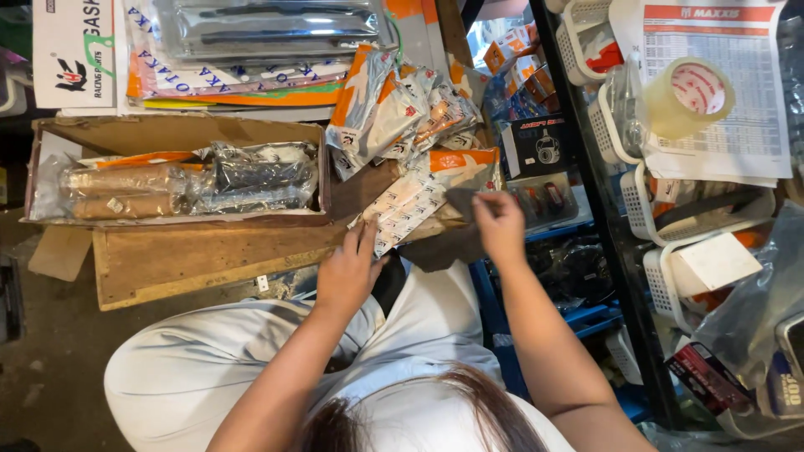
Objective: Sorting and organizing various motorcycle gaskets and packaged parts in a storage room.
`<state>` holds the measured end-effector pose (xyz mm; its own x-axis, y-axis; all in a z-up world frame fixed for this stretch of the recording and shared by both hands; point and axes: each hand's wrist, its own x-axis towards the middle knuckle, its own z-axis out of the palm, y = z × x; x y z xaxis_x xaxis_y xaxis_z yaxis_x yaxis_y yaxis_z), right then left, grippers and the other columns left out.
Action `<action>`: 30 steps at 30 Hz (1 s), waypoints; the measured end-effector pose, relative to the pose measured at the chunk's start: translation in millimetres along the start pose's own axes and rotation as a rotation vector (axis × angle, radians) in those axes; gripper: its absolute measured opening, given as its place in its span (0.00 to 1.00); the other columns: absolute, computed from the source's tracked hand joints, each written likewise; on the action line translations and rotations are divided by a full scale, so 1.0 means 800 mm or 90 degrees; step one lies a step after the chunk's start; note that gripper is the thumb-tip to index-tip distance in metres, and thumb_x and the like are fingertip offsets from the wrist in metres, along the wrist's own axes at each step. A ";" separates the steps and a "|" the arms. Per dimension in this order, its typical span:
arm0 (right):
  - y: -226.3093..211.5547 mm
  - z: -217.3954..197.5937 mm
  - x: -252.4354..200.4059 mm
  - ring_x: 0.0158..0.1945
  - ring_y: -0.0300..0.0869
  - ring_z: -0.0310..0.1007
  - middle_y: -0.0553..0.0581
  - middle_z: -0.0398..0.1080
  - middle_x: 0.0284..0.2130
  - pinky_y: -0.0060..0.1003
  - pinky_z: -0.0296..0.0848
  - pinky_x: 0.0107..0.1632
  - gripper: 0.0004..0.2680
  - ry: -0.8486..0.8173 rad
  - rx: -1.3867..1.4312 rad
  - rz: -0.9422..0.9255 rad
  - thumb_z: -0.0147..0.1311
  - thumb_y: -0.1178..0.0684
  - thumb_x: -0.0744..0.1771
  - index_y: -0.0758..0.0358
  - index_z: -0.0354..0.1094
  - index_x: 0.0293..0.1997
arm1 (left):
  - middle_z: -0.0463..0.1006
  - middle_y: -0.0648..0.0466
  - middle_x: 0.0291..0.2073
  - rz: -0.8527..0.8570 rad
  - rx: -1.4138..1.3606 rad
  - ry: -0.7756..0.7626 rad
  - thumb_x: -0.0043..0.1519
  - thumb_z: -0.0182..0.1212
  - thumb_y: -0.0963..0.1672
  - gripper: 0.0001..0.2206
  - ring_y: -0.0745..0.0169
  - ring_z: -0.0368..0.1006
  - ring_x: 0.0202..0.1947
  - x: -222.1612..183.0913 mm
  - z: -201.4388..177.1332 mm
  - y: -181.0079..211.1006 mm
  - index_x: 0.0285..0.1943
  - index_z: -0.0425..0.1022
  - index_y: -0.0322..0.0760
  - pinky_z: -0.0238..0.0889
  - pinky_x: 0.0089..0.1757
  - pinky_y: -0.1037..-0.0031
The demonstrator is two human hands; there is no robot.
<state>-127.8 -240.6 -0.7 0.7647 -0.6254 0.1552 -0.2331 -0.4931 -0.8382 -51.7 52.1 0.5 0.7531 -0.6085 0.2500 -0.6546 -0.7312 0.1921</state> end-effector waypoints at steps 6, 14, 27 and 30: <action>0.036 -0.043 0.000 0.38 0.33 0.68 0.48 0.70 0.31 0.30 0.67 0.43 0.04 0.153 0.172 0.139 0.58 0.58 0.68 0.59 0.74 0.46 | 0.76 0.54 0.53 -0.123 -0.272 -0.004 0.66 0.54 0.51 0.20 0.42 0.80 0.41 0.011 -0.049 0.009 0.68 0.70 0.55 0.76 0.40 0.56; 0.056 -0.063 -0.019 0.33 0.28 0.62 0.42 0.64 0.26 0.23 0.59 0.38 0.04 0.195 0.207 0.175 0.57 0.58 0.67 0.59 0.74 0.45 | 0.84 0.49 0.39 -0.332 -0.625 -0.058 0.71 0.51 0.52 0.12 0.45 0.78 0.50 0.063 -0.048 0.007 0.53 0.78 0.52 0.70 0.49 0.55; 0.022 -0.055 0.009 0.40 0.37 0.73 0.52 0.75 0.34 0.34 0.72 0.46 0.09 0.062 0.182 0.211 0.56 0.56 0.69 0.57 0.71 0.55 | 0.51 0.30 0.72 -0.156 -0.351 -0.126 0.64 0.60 0.46 0.28 0.16 0.70 0.53 0.064 -0.089 0.040 0.73 0.57 0.37 0.70 0.49 0.36; 0.019 -0.045 0.028 0.41 0.43 0.76 0.54 0.76 0.35 0.39 0.74 0.46 0.15 -0.032 0.076 0.230 0.61 0.50 0.67 0.51 0.70 0.61 | 0.59 0.44 0.66 -0.087 -0.255 -0.141 0.62 0.59 0.49 0.20 0.27 0.78 0.44 0.049 -0.042 0.029 0.63 0.69 0.45 0.75 0.44 0.46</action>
<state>-135.9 -283.7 9.1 0.6750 -0.7142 -0.1852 -0.4245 -0.1706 -0.8892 -39.7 21.9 46.8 0.8016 -0.5979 -0.0030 -0.4897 -0.6594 0.5705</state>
